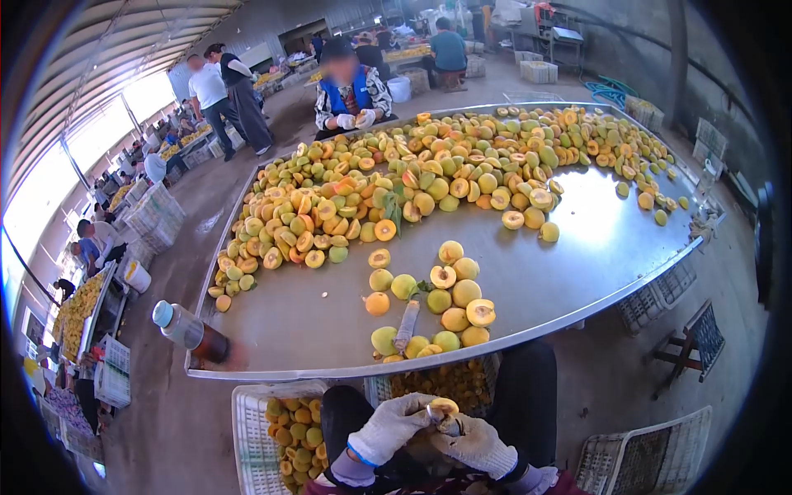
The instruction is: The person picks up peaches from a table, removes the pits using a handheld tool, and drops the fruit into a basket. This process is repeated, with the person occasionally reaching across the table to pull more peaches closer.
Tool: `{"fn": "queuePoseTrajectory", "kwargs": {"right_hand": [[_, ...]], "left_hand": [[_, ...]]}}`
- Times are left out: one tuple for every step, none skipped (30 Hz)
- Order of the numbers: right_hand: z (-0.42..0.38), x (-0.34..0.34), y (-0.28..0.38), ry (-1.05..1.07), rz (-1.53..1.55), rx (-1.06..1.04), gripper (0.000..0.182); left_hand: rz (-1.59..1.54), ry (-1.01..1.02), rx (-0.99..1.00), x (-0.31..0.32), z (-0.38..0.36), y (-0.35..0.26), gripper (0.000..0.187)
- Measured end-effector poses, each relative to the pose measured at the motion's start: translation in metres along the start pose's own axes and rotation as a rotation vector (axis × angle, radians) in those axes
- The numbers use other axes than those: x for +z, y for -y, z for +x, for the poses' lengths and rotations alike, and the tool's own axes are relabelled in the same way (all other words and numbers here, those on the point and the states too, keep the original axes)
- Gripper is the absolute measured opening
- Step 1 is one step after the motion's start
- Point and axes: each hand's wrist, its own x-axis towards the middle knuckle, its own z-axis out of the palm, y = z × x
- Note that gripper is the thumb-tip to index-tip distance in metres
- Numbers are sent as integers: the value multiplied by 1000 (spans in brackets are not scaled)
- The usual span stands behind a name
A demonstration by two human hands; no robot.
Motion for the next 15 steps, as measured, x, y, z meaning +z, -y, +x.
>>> {"fn": "queuePoseTrajectory", "kwargs": {"right_hand": [[2, 4, -6, -112, -107, -95, 40], [3, 5, -8, -114, -111, -99, 40], [3, 5, -10, -137, -127, -147, 33], [3, 5, -9, -158, -143, -195, 26], [0, 5, -4, -158, -146, -197, 26], [-8, 3, 9, -77, 117, -60, 22], [-11, 1, 17, 5, 379, 76, 18], [-9, -5, 15, 3, 377, 72, 18], [-9, -15, 10, -46, 581, 65, 16], [-6, -26, 4, -95, 785, 54, 13], [0, -32, -6, -113, 812, -45, 17], [0, -41, 7, -116, 767, -25, 21], [1, -49, 17, -134, 685, -7, 22], [4, -57, 27, -157, 603, 4, 23], [10, -65, 32, -200, 559, -36, 24]], "left_hand": [[1, -1, 6, 1, 0, -3, 32], [224, -52, 52, 3, -2, -6, 31], [445, -105, 98, 5, -5, -9, 31], [664, -159, 141, 6, -5, -11, 30], [545, -134, 199, -1, -2, 2, 32], [544, -137, 206, -7, 0, 11, 32], [161, 5, 45, -15, 1, 18, 31], [-219, 150, -120, -24, 2, 26, 30], [-338, 381, -69, -36, 4, 34, 35], [-333, 382, -63, -33, 6, 24, 35], [140, 220, -104, -27, 8, 13, 38], [605, 45, -145, -21, 9, 7, 41], [855, -47, -12, -22, 18, 13, 42], [856, -50, -2, -23, 24, 14, 42], [898, -181, 265, -21, 28, 7, 41]]}}
